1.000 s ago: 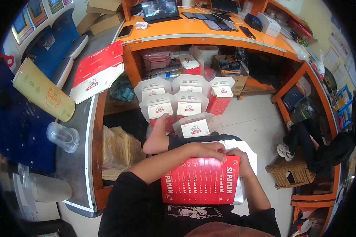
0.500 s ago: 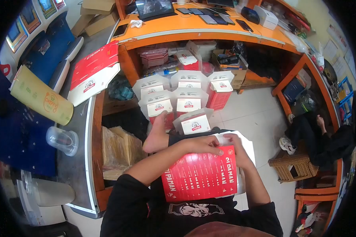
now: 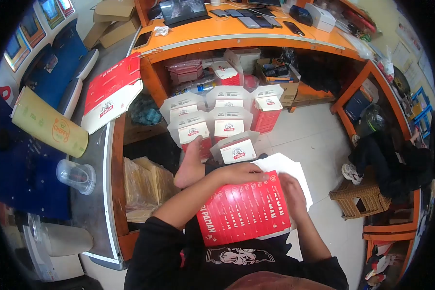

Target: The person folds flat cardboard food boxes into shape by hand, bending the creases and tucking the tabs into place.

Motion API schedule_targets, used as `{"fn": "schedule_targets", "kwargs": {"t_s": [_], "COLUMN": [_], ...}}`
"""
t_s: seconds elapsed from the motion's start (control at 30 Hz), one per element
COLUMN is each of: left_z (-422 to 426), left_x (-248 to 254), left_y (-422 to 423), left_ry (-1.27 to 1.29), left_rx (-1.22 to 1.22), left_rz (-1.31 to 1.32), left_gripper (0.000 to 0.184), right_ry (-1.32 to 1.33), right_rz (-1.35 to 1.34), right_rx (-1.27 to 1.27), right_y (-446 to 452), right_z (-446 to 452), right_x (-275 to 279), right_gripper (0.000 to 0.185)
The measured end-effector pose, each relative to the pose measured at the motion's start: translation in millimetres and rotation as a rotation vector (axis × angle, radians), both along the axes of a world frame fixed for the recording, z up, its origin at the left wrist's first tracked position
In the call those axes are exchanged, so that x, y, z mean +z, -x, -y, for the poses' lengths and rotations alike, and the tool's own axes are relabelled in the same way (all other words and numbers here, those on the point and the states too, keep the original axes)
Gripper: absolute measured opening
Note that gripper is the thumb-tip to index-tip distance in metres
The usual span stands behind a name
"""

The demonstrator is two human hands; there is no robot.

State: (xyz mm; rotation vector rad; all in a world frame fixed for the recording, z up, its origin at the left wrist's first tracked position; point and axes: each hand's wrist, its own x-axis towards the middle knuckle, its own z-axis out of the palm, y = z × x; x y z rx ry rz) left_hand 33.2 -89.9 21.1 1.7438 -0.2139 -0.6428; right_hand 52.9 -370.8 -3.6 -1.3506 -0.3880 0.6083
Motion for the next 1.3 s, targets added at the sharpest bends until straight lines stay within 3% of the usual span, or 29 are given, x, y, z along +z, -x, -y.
{"fn": "schedule_targets", "kwargs": {"t_s": [0.07,0.13,0.2,0.23,0.33,0.47,0.6,0.7,0.83,0.87,0.9,0.93,0.97,1.0,1.07,1.13,1.23,1.3], "left_z": [-2,1,5,5,6,11,14,16,9,7,5,7,8,9,20,26,28,32], "left_x": [-10,-14,-13,-10,-9,-3,-1,0,-8,-4,-1,0,2,8,23,31,39,44], "left_y": [-1,-3,-3,-3,0,0,2,0,1,2,0,4,10,10,20,23,26,24], "left_ry": [0.045,-0.027,-0.053,-0.045,-0.021,-0.053,-0.064,-0.068,-0.102,-0.150,-0.175,-0.192,-0.182,-0.184,-0.248,-0.295,-0.351,-0.435], "left_rx": [0.028,-0.001,-0.017,-0.020,-0.028,-0.043,-0.047,-0.082,-0.070,-0.055,-0.044,-0.044,-0.038,-0.028,0.016,0.034,0.003,-0.018], "left_rz": [-0.042,-0.038,-0.040,-0.043,-0.070,-0.060,-0.055,-0.031,0.073,0.115,0.074,0.021,0.026,0.054,0.055,0.067,0.089,0.113], "left_gripper": [0.070,0.070,0.070,0.071,0.071,0.072,0.071,0.070,0.065,0.064,0.063,0.063,0.071,0.079,0.079,0.075,0.067,0.068], "right_ry": [-0.145,0.257,0.499,0.273,0.141,0.150,0.164,0.137,0.238,0.160,-0.034,-0.048,0.229,0.083,0.151,0.045,-0.145,-0.182], "right_rz": [-0.161,-0.038,0.141,-0.020,0.117,-0.013,0.154,0.068,0.167,0.032,0.119,0.098,0.325,0.271,0.412,0.377,0.079,0.018], "right_rx": [-0.021,-0.027,-0.022,-0.001,0.059,0.089,0.140,0.201,0.135,0.095,-0.063,-0.121,-0.154,-0.235,-0.269,-0.250,0.005,0.062], "right_y": [27,66,82,81,73,86,86,92,74,65,55,44,31,18,0,-11,-18,-24], "right_z": [21,33,39,30,31,32,36,29,30,43,44,37,31,23,2,-26,-52,-63], "right_x": [-13,-7,-4,15,13,11,-1,12,16,-12,-35,-18,3,1,8,1,-14,-20], "right_gripper": [0.056,0.066,0.069,0.069,0.069,0.072,0.078,0.079,0.081,0.078,0.071,0.061,0.052,0.047,0.049,0.060,0.074,0.079]}}
